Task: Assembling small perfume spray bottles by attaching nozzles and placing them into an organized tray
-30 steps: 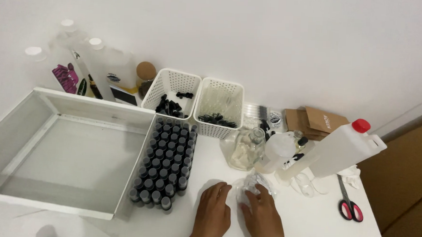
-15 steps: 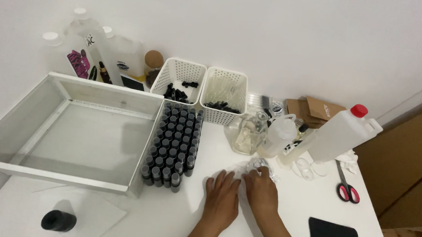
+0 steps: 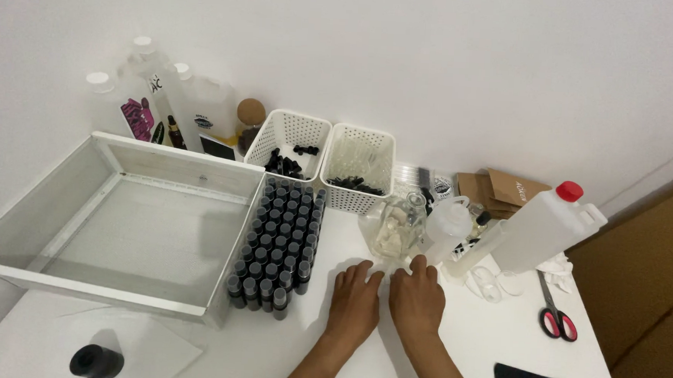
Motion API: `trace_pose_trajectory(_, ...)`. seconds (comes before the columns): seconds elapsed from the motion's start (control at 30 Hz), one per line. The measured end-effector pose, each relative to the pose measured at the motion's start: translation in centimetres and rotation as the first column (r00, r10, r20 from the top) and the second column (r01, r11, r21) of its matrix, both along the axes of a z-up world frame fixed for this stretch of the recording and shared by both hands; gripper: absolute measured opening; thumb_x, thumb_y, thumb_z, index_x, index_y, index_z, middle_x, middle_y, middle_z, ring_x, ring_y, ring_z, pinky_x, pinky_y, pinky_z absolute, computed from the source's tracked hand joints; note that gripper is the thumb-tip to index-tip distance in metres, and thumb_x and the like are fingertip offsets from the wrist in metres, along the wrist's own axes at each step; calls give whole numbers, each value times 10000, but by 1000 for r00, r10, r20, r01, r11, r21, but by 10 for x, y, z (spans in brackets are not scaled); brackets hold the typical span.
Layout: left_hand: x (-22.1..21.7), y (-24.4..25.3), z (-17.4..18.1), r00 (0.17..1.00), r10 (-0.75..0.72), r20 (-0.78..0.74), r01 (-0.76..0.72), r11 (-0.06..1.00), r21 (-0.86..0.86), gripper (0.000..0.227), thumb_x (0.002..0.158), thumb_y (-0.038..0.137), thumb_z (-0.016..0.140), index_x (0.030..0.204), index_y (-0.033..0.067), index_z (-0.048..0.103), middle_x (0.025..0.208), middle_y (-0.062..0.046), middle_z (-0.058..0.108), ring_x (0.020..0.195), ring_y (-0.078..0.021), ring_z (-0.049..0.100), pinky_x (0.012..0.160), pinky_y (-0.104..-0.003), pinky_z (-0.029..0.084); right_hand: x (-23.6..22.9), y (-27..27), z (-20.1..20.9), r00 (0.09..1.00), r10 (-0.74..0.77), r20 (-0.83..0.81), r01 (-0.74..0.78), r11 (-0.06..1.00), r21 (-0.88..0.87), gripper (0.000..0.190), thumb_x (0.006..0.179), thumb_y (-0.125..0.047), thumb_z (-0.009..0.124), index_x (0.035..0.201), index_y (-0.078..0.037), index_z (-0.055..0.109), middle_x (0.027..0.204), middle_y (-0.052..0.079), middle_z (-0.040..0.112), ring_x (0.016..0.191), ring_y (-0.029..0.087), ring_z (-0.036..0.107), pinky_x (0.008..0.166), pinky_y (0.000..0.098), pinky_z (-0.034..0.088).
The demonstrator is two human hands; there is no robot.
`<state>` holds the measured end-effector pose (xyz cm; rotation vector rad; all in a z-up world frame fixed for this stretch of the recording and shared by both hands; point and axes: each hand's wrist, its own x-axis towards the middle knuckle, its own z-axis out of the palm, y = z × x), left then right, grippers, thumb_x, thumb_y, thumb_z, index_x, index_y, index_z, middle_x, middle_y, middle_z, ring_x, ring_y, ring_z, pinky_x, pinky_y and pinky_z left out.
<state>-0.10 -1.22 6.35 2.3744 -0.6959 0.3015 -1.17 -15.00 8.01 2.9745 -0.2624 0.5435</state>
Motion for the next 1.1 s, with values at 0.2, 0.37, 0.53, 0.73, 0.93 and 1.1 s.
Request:
trace_pose_trajectory(0.2, -34, 24, 30, 993, 74, -92, -93, 971, -221, 322, 941, 33, 558, 1242, 67, 666, 1316, -94, 585, 1205, -308, 552, 1007, -481, 434, -4, 4, 13, 997, -66, -45, 74, 976, 206, 251, 972, -276, 583, 816, -176, 752, 983, 5, 579, 901, 260, 585, 416, 442, 459)
trace_pose_trajectory(0.37, -41, 36, 40, 980, 103, -169, -148, 947, -285, 289, 953, 77, 543, 1224, 101, 643, 1261, -49, 653, 1164, -271, 593, 995, -437, 458, -19, 22, 60, 991, -122, -50, 132, 917, 376, 236, 1043, -351, 491, 1027, -181, 653, 968, 21, 669, 896, 278, 660, 554, 477, 496)
trace_pose_trajectory(0.53, -57, 45, 41, 982, 168, -87, -185, 948, -260, 333, 972, 134, 535, 1288, 128, 639, 1281, -31, 649, 1187, -235, 604, 958, -425, 483, -32, 22, 76, 975, -152, -163, 222, 731, 645, 239, 1063, -339, 456, 1089, -169, 622, 921, 69, 743, 826, 319, 688, 746, 450, 524)
trace_pose_trajectory(0.73, -53, 68, 62, 728, 548, 411, -532, 830, -165, 395, 977, 69, 617, 1369, 28, 591, 1420, -176, 564, 1069, -200, 701, 905, -279, 595, -47, 22, 65, 983, -136, -124, 184, 673, 717, 193, 1015, -348, 556, 1049, -208, 685, 795, -3, 749, 679, 211, 673, 749, 350, 527)
trace_pose_trajectory(0.93, -52, 66, 54, 694, 554, 460, -614, 789, -24, 423, 925, -97, 608, 1336, 1, 610, 1371, -125, 634, 1030, -165, 733, 715, -217, 615, -53, 26, 70, 989, -137, -55, 133, 660, 739, 164, 976, -355, 611, 985, -234, 721, 740, -57, 771, 682, 160, 701, 749, 317, 537)
trace_pose_trajectory(1.1, -46, 64, 43, 738, 504, 450, -591, 803, 70, 324, 899, -87, 677, 1192, 51, 662, 1114, -68, 588, 854, -125, 641, 653, -202, 574, -55, 28, 87, 969, -190, -159, 209, 285, 935, 200, 984, -273, 626, 1011, -121, 754, 846, 43, 825, 691, 146, 699, 725, 284, 591)
